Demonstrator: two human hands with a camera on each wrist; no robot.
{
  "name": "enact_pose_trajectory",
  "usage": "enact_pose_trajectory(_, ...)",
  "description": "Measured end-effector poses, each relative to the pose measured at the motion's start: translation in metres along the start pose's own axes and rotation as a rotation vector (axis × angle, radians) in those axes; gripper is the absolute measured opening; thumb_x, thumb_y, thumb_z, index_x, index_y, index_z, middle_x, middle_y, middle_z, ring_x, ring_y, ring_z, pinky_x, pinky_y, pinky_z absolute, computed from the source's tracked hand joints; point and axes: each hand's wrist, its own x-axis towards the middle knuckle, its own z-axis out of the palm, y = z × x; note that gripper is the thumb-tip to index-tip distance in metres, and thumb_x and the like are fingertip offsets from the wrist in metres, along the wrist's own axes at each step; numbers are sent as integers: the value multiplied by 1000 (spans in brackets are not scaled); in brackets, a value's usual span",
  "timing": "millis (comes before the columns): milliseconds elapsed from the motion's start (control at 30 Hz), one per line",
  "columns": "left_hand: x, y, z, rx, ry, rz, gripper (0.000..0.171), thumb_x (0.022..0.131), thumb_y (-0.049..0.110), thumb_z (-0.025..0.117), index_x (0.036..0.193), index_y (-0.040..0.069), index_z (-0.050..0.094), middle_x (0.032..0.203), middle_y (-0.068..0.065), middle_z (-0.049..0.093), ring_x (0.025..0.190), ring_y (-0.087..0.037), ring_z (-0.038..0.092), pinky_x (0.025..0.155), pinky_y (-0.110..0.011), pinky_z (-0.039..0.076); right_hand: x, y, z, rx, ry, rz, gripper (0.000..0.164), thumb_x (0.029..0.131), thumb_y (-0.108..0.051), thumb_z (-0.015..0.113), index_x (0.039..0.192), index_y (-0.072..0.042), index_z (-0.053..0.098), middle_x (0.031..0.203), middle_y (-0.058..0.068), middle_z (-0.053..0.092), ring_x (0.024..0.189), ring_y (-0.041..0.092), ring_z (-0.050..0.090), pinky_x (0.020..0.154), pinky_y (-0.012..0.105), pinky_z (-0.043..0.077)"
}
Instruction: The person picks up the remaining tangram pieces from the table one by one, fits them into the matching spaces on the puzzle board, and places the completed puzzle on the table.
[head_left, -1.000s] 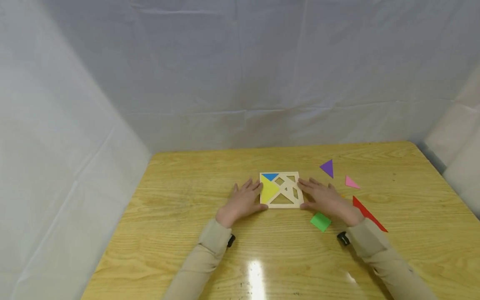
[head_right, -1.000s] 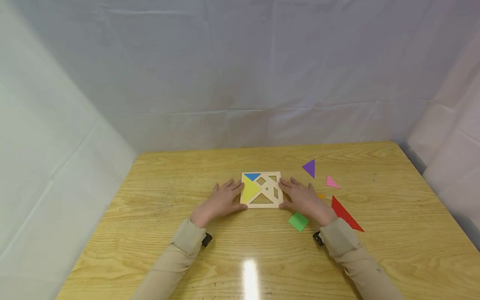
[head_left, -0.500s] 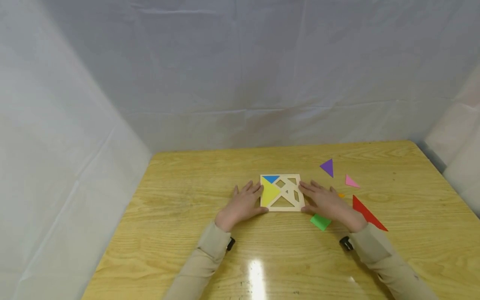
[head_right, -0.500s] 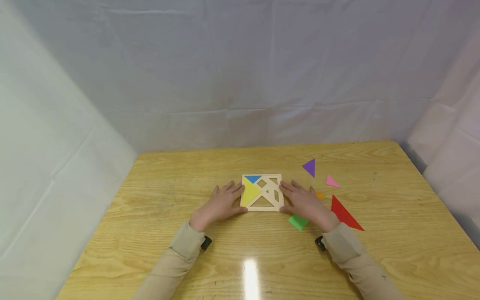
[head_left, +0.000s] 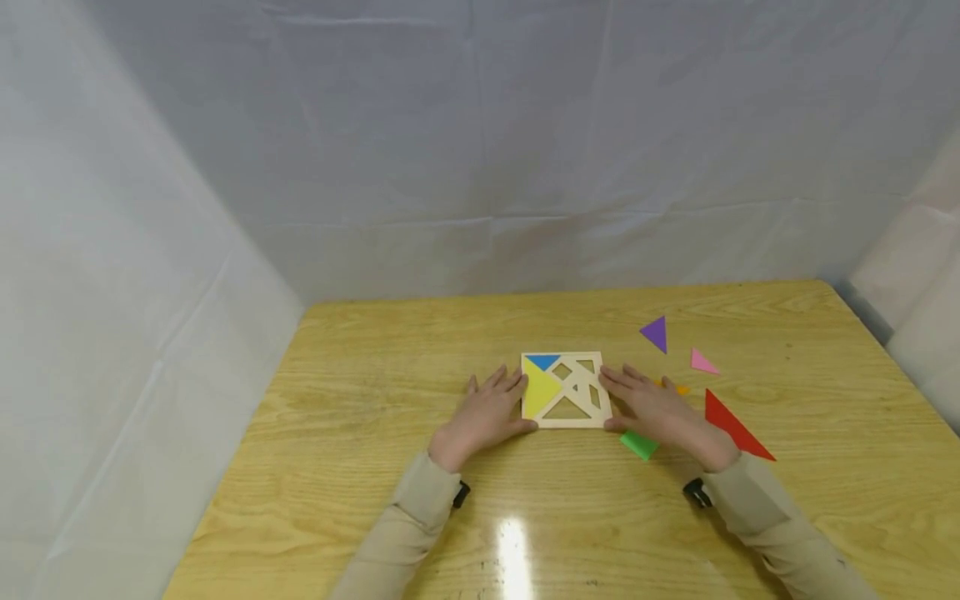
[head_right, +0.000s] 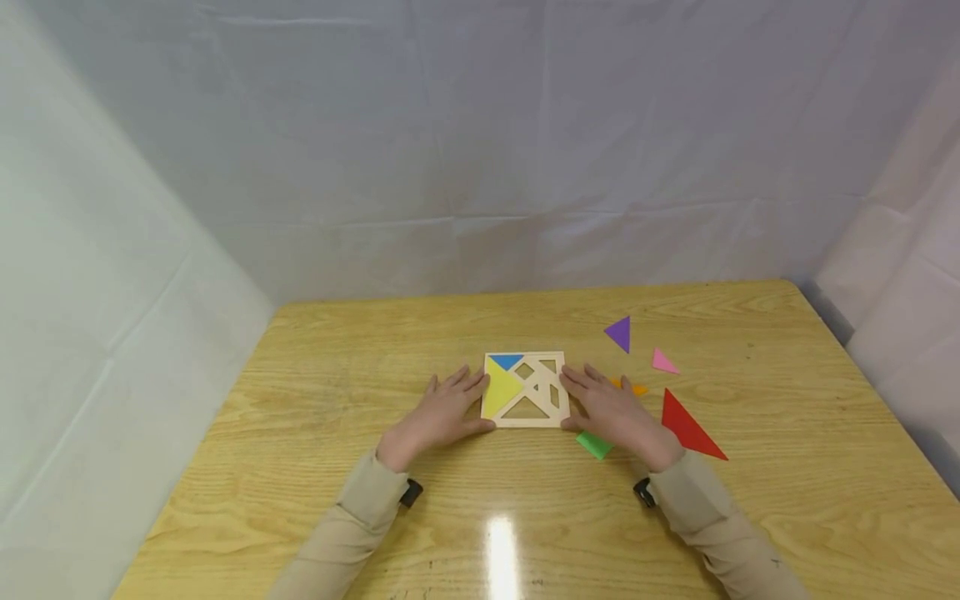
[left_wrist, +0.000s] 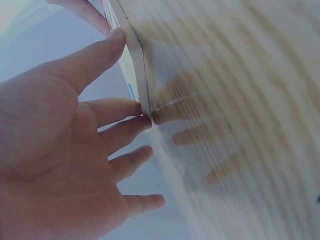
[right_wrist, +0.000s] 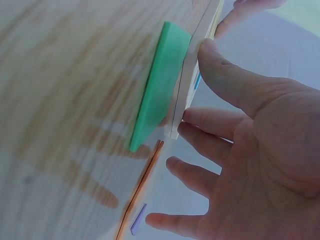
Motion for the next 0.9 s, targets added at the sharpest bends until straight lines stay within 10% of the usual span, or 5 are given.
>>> enact_pose_trajectory(900,-24,11,10,45,26,17,78,98,52,60,157,6,37,165,-9,29,153,-33,23,118,-68,19,-21,-9,8,-42,21,-25,75,94,-39,70,154,-3,42,160,16,37,147,47,30,104,82,23)
